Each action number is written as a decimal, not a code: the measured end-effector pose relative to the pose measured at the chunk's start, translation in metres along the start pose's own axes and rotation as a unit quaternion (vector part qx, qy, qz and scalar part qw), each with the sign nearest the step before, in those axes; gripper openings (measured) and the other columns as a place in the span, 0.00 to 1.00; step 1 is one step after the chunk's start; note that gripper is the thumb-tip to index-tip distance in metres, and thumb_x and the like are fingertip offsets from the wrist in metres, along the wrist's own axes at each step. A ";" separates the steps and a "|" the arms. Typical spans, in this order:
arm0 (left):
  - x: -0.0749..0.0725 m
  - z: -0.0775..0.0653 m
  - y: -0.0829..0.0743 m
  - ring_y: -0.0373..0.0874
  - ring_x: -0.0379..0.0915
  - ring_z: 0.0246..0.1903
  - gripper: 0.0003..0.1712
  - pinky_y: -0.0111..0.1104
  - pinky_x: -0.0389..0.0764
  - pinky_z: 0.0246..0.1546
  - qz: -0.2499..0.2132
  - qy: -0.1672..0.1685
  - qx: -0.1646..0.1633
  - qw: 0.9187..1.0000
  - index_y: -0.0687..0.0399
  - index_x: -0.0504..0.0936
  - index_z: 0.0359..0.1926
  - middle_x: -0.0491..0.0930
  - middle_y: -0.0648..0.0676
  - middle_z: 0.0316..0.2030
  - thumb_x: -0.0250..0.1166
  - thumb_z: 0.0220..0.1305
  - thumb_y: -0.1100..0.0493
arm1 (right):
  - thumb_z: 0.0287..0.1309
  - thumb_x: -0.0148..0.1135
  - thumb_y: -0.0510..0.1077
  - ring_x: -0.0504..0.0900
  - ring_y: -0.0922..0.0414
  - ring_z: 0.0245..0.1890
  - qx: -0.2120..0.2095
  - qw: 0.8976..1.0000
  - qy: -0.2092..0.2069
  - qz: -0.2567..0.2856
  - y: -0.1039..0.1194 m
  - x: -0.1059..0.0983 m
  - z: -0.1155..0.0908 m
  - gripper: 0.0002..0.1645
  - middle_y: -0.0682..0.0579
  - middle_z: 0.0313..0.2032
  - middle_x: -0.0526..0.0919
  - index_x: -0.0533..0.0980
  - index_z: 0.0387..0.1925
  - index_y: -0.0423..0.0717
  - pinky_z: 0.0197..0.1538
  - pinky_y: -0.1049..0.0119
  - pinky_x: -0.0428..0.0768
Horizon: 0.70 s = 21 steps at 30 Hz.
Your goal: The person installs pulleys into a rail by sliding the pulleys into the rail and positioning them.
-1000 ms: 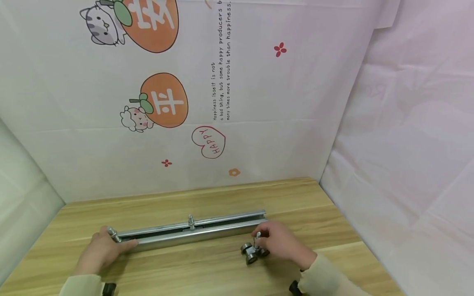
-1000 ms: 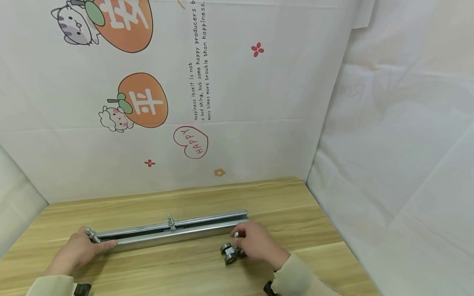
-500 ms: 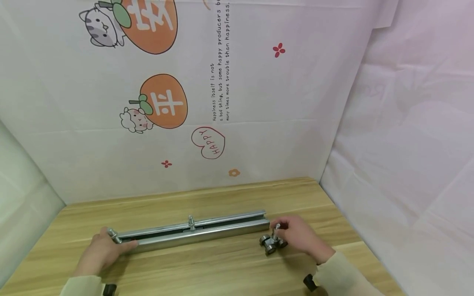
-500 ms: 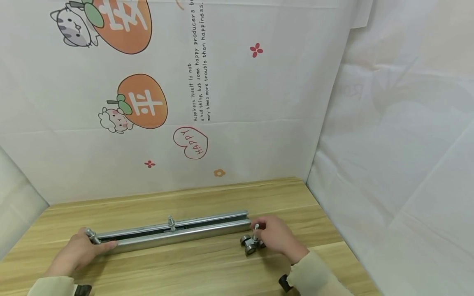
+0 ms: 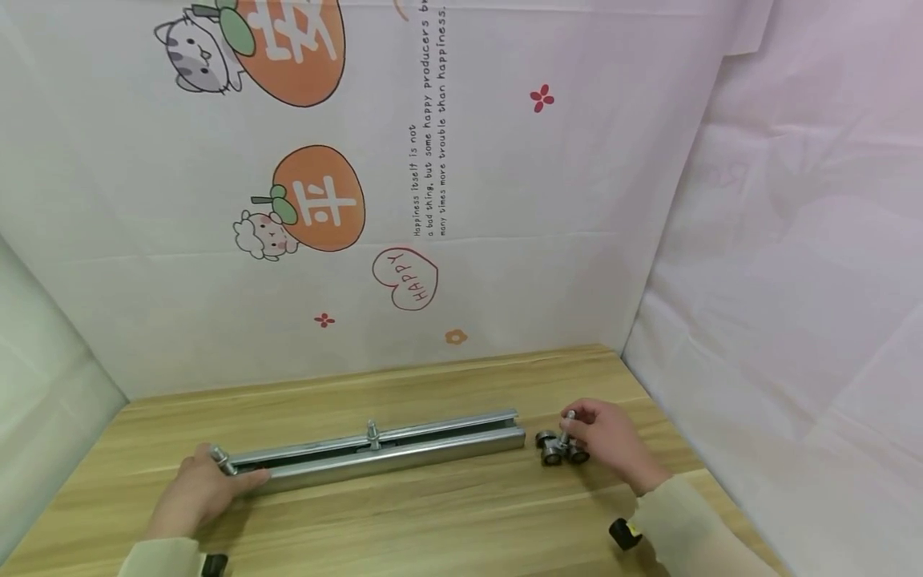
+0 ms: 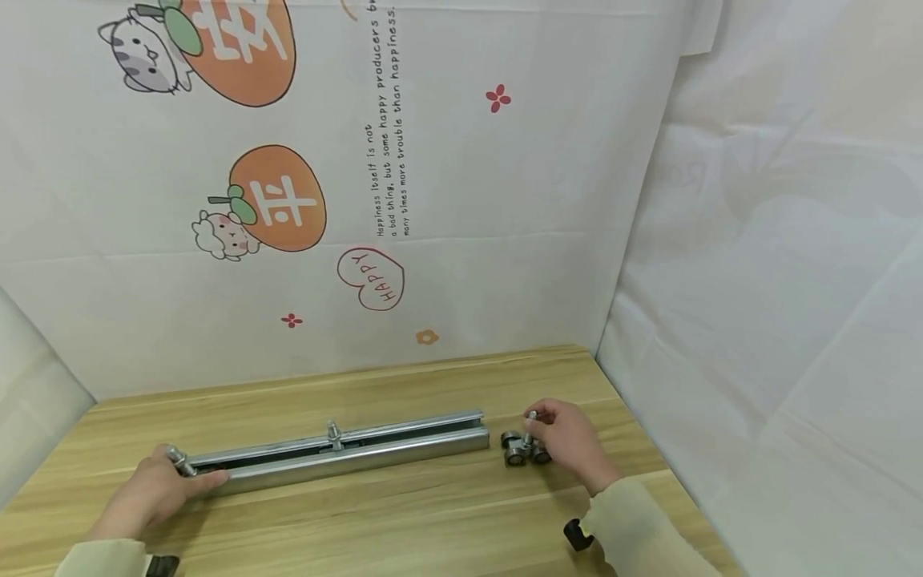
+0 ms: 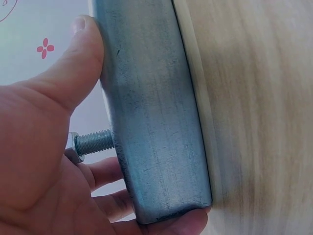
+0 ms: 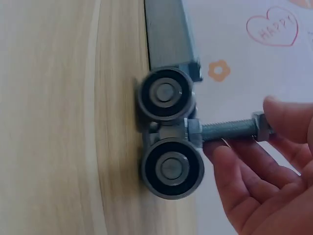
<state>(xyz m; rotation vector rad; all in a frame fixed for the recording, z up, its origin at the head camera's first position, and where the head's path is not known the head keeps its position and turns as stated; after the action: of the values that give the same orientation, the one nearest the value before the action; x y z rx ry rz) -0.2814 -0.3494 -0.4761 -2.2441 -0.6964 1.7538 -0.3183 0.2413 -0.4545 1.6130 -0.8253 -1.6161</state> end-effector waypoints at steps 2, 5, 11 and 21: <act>0.000 0.001 0.000 0.82 0.65 0.48 0.78 0.64 0.72 0.47 0.003 -0.001 0.001 1.000 0.89 0.42 0.62 0.54 0.90 0.52 0.61 0.50 0.18 | 0.68 0.63 0.43 0.82 0.52 0.38 0.000 1.000 -0.014 -0.010 -0.003 -0.004 0.003 0.11 0.50 0.39 0.83 0.81 0.48 0.42 0.38 0.60 0.82; 0.002 0.002 0.000 0.82 0.65 0.49 0.78 0.64 0.72 0.47 0.002 0.001 -0.001 1.000 0.89 0.42 0.62 0.54 0.90 0.52 0.61 0.49 0.18 | 0.70 0.61 0.45 0.83 0.52 0.38 0.003 0.999 -0.024 -0.022 -0.005 -0.007 0.007 0.12 0.50 0.41 0.84 0.81 0.50 0.43 0.38 0.60 0.82; 0.001 0.002 0.000 0.84 0.62 0.51 0.79 0.66 0.70 0.49 0.002 0.002 0.000 1.000 0.89 0.41 0.63 0.52 0.91 0.54 0.61 0.50 0.18 | 0.70 0.60 0.48 0.83 0.53 0.37 0.000 0.999 -0.031 -0.036 -0.003 -0.005 0.016 0.15 0.51 0.42 0.85 0.81 0.53 0.45 0.38 0.59 0.81; -0.001 0.000 -0.001 0.84 0.62 0.51 0.77 0.66 0.70 0.49 0.007 0.000 0.001 1.000 0.89 0.41 0.63 0.52 0.91 0.54 0.61 0.51 0.19 | 0.70 0.60 0.48 0.83 0.53 0.36 -0.001 0.999 -0.030 -0.015 0.005 0.014 0.030 0.15 0.51 0.43 0.85 0.81 0.53 0.47 0.37 0.59 0.81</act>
<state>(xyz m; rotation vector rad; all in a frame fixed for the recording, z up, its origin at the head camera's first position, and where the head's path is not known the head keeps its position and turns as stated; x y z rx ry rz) -0.2821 -0.3494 -0.4752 -2.2530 -0.6796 1.7605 -0.3474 0.2260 -0.4574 1.5899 -0.8344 -1.6920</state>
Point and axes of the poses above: each hand's wrist, its own z-axis towards the middle knuckle, its own x-axis out of the palm, y = z × x, the point moved 8 cm from there along z, towards the middle knuckle
